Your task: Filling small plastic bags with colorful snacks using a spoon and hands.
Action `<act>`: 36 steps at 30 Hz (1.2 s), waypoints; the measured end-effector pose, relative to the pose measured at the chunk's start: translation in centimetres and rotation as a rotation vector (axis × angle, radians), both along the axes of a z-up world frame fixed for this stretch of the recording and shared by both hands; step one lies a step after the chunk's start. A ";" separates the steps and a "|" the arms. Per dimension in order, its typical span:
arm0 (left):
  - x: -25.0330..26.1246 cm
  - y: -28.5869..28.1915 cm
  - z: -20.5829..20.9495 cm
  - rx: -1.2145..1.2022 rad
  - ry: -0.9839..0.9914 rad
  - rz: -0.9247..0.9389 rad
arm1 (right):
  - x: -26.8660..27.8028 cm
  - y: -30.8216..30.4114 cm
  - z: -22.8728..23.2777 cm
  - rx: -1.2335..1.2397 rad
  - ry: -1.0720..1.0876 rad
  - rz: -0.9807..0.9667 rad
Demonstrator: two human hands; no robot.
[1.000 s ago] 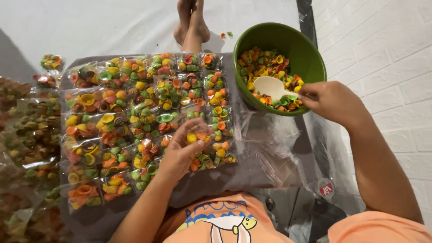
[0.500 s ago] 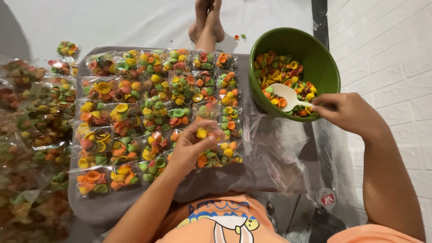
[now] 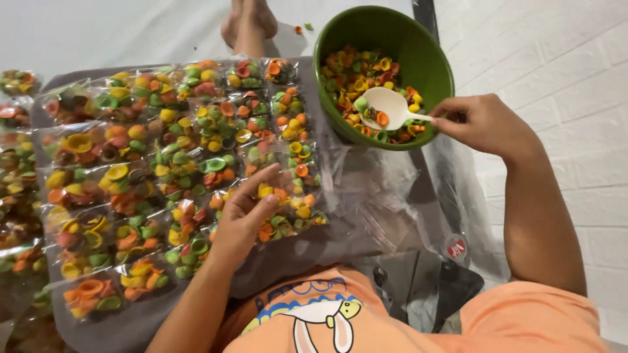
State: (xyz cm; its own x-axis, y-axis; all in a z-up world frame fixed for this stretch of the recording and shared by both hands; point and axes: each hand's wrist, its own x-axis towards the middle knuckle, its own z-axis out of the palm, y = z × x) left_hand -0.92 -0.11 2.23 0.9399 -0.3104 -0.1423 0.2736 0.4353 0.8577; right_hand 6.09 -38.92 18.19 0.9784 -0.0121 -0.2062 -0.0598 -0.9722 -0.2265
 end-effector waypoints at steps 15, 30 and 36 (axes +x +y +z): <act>-0.6 -0.6 -0.3 0.155 -0.192 -0.057 | -1.7 2.3 2.1 0.167 -0.066 0.208; -0.7 -0.8 -1.6 0.418 -0.407 -0.009 | -4.5 11.2 2.1 -0.300 -0.425 0.607; -0.6 -0.9 -0.8 0.340 -0.340 -0.060 | -5.9 12.1 2.9 -0.385 -0.550 0.689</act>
State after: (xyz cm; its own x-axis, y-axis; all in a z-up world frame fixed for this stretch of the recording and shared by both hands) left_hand -1.47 -0.99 1.44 0.9327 -0.3543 0.0670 -0.0307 0.1073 0.9938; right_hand 0.24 -26.86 21.05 0.7544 0.6307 0.1821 0.5719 -0.7676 0.2893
